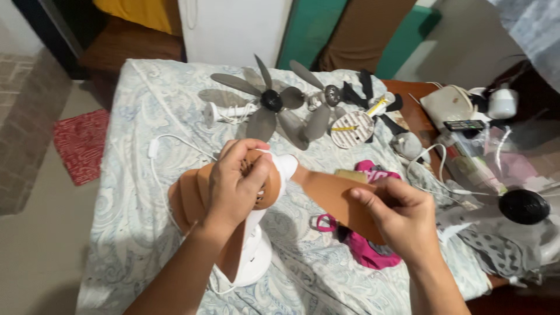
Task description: The person assembles a small table fan by attaching four brown blades to the central hub, then wipes the fan with a cloth and brush. The person also handles a pink bag and a grey cloth during the process.
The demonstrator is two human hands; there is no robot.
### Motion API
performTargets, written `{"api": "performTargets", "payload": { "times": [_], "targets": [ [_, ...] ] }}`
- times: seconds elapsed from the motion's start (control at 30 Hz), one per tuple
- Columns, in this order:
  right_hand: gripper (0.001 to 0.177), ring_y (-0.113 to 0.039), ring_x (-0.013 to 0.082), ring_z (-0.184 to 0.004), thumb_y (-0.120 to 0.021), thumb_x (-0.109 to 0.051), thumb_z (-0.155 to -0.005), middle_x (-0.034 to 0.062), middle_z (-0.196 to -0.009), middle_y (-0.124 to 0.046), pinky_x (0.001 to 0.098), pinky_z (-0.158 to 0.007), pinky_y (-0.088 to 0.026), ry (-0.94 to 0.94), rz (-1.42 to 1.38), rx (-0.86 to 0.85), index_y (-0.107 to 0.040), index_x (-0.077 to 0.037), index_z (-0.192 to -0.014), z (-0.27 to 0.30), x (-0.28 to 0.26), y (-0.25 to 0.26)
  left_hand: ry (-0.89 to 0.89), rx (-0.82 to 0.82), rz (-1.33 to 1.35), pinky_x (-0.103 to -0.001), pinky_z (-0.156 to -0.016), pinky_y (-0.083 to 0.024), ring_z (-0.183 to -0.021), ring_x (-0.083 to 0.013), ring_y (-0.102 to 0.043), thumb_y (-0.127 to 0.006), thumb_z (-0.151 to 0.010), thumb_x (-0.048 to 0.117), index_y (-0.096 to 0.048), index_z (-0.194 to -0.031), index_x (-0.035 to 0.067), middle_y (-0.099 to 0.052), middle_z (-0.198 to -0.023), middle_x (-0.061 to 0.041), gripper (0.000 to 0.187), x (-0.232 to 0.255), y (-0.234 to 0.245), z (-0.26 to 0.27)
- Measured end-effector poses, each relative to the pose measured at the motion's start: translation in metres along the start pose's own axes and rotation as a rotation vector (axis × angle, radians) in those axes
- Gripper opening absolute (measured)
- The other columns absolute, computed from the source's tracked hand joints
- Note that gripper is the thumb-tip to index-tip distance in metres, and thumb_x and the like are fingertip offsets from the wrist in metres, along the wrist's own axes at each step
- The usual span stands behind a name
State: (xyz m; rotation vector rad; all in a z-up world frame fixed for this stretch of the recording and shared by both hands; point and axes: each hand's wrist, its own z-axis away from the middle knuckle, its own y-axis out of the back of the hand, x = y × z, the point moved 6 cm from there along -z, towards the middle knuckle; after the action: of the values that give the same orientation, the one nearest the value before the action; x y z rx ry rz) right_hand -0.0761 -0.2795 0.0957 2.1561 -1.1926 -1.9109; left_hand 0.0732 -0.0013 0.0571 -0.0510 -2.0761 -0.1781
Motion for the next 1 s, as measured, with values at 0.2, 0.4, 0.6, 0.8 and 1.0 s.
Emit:
{"api": "performTargets", "payload": {
  "times": [0.2, 0.4, 0.6, 0.8, 1.0],
  "targets": [
    [0.018, -0.065, 0.0034, -0.073, -0.089, -0.015, -0.090, 0.0010, -0.079, -0.081, 0.0250, -0.064, -0.055, 0.107, 0.083, -0.060, -0.083, 0.000, -0.096, 0.007, -0.026, 0.002, 0.006, -0.020, 0.001, -0.037, -0.097, -0.056, -0.107, -0.0275, -0.074, -0.072, -0.100, 0.024, -0.075, -0.117, 0.005, -0.073, -0.115, -0.012, 0.026, 0.004, 0.004, 0.000],
    [0.018, -0.068, 0.0053, -0.069, -0.089, -0.017, -0.089, 0.0040, -0.076, -0.082, 0.0263, -0.063, -0.057, 0.155, 0.218, -0.125, -0.085, -0.001, -0.095, 0.002, -0.051, -0.003, -0.056, -0.030, 0.001, -0.038, -0.097, -0.057, -0.107, -0.0282, -0.075, -0.073, -0.100, 0.025, -0.074, -0.118, 0.004, -0.073, -0.117, -0.013, 0.027, 0.010, 0.004, 0.003],
    [0.022, -0.072, 0.0110, -0.060, -0.092, -0.021, -0.082, 0.0074, -0.072, -0.082, 0.0307, -0.056, -0.058, 0.213, 0.415, -0.184, -0.084, -0.003, -0.091, -0.002, -0.090, -0.001, -0.100, -0.017, -0.042, -0.040, -0.095, -0.058, -0.106, -0.0309, -0.075, -0.075, -0.097, 0.025, -0.075, -0.117, 0.006, -0.074, -0.117, -0.013, 0.027, 0.013, 0.000, 0.005],
    [0.022, -0.073, 0.0225, -0.057, -0.090, -0.025, -0.082, 0.0113, -0.069, -0.077, 0.0364, -0.056, -0.056, 0.335, 0.582, -0.234, -0.083, -0.006, -0.089, -0.008, -0.129, -0.003, -0.168, -0.003, -0.069, -0.042, -0.096, -0.058, -0.109, -0.0339, -0.074, -0.076, -0.098, 0.027, -0.074, -0.117, 0.007, -0.074, -0.118, -0.013, 0.027, 0.019, -0.004, 0.008],
    [0.023, -0.072, 0.0295, -0.058, -0.090, -0.031, -0.082, 0.0107, -0.069, -0.076, 0.0408, -0.055, -0.055, 0.423, 0.699, -0.250, -0.084, -0.009, -0.085, -0.019, -0.150, -0.008, -0.191, -0.016, -0.090, -0.043, -0.096, -0.058, -0.111, -0.0348, -0.074, -0.076, -0.098, 0.027, -0.074, -0.117, 0.008, -0.073, -0.118, -0.013, 0.027, 0.022, -0.007, 0.011]
  ]
}}
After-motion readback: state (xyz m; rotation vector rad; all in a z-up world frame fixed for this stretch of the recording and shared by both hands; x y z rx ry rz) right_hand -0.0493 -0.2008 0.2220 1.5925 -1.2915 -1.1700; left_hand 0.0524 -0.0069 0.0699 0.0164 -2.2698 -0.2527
